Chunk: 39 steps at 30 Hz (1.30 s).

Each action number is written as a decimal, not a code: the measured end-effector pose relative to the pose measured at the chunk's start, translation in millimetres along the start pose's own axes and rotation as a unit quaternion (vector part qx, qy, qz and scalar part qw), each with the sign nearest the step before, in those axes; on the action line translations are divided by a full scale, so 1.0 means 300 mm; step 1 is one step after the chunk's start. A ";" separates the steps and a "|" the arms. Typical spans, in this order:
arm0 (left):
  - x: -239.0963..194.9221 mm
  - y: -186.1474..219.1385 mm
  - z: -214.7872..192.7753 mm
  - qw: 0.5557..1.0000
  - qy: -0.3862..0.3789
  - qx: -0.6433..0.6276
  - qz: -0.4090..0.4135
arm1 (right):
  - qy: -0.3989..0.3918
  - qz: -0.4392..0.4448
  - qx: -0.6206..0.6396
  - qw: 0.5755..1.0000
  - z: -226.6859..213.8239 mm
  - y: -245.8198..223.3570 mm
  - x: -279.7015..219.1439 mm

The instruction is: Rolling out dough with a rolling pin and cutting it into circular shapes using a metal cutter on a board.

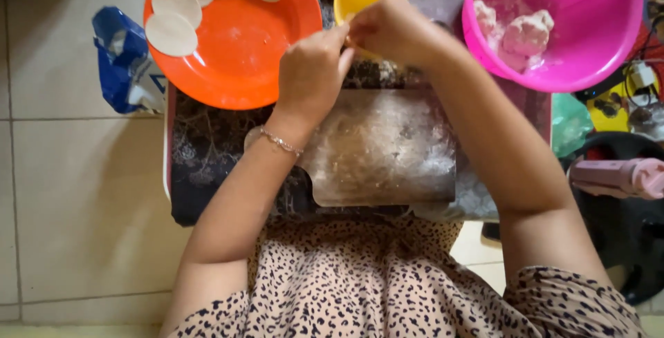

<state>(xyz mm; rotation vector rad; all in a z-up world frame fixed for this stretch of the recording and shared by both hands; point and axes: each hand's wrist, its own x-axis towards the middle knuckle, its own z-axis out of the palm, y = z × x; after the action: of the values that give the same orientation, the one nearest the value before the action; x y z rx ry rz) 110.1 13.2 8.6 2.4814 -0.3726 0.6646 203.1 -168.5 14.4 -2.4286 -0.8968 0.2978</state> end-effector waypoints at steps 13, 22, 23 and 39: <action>-0.072 0.033 -0.199 0.998 -0.002 -0.062 -0.024 | 0.131 -0.010 0.021 0.991 0.026 0.056 0.016; -0.367 -0.071 -0.233 0.953 0.251 -0.150 -0.085 | 0.106 0.039 -0.017 0.993 -0.007 -0.183 -0.340; -0.389 -0.096 -0.209 0.944 0.288 -0.145 -0.071 | 0.093 0.020 -0.014 0.995 0.002 -0.195 -0.398; -0.409 -0.143 -0.139 0.929 0.348 -0.113 -0.056 | 0.188 0.016 -0.044 0.981 0.172 -0.190 -0.429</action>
<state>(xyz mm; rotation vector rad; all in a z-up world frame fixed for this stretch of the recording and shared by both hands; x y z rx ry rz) 7.7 86.6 -44.1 1.8740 -0.0274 1.3026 55.8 -195.7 5.4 -2.4641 -0.7140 -0.1900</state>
